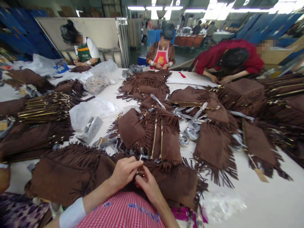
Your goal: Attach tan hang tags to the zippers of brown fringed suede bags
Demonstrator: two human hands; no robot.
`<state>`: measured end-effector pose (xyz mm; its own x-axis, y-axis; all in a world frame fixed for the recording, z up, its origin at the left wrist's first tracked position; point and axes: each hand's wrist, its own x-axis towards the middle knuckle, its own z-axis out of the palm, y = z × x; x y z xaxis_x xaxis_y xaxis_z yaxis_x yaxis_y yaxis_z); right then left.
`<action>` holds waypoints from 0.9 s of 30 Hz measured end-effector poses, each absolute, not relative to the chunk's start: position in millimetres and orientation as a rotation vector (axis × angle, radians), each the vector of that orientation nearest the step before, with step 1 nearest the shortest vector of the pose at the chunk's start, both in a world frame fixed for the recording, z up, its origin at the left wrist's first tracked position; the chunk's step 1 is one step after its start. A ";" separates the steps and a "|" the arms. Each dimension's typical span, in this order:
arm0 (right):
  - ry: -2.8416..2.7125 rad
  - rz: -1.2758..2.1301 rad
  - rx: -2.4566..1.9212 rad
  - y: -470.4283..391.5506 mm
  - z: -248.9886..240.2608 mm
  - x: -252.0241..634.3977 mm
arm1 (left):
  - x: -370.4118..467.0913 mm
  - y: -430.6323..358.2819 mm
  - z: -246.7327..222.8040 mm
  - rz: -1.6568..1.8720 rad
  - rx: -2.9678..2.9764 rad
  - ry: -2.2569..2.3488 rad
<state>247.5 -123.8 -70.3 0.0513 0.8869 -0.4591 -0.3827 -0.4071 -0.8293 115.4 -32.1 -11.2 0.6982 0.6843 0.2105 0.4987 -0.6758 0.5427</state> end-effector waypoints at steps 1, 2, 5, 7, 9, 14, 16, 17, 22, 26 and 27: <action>-0.613 1.540 -1.349 -124.1 -73.5 247.2 | 112.9 -27.1 -7.3 0.547 2.493 0.924; -0.624 1.507 -1.402 -124.1 -76.3 247.0 | 108.5 -19.4 -3.1 0.558 2.481 0.949; -0.618 1.460 -1.507 -123.6 -79.8 247.0 | 83.2 16.4 6.0 0.697 2.171 1.078; -0.692 1.486 -1.507 -123.2 -78.8 247.6 | 60.1 40.0 5.5 0.766 1.854 1.191; -0.775 1.497 -1.510 -123.5 -77.3 248.0 | 39.4 50.1 -0.1 0.763 1.653 1.307; -0.797 1.449 -1.557 -130.3 -78.4 248.8 | 25.8 3.2 -22.2 0.511 2.057 1.142; -0.812 1.505 -1.528 -131.3 -74.9 251.5 | 32.9 -17.7 -29.1 0.199 2.337 0.961; -0.821 1.531 -1.514 -130.6 -70.1 253.9 | 36.0 -23.2 -29.2 0.056 2.434 0.914; -0.848 1.444 -1.497 -120.7 -20.4 277.0 | 8.2 -17.1 31.0 0.233 2.680 1.022; -0.798 1.100 -1.622 -115.6 4.0 305.0 | -74.5 -4.3 88.0 0.802 2.628 1.033; -0.784 1.028 -1.653 -115.8 3.8 312.1 | -95.2 -1.4 90.4 0.881 2.542 1.076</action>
<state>312.1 -115.8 3.8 0.4293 0.8656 -0.2579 0.0190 -0.2941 -0.9556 -95.2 -1.4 90.4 0.5462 0.7153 0.4360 0.5683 -0.6988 0.4344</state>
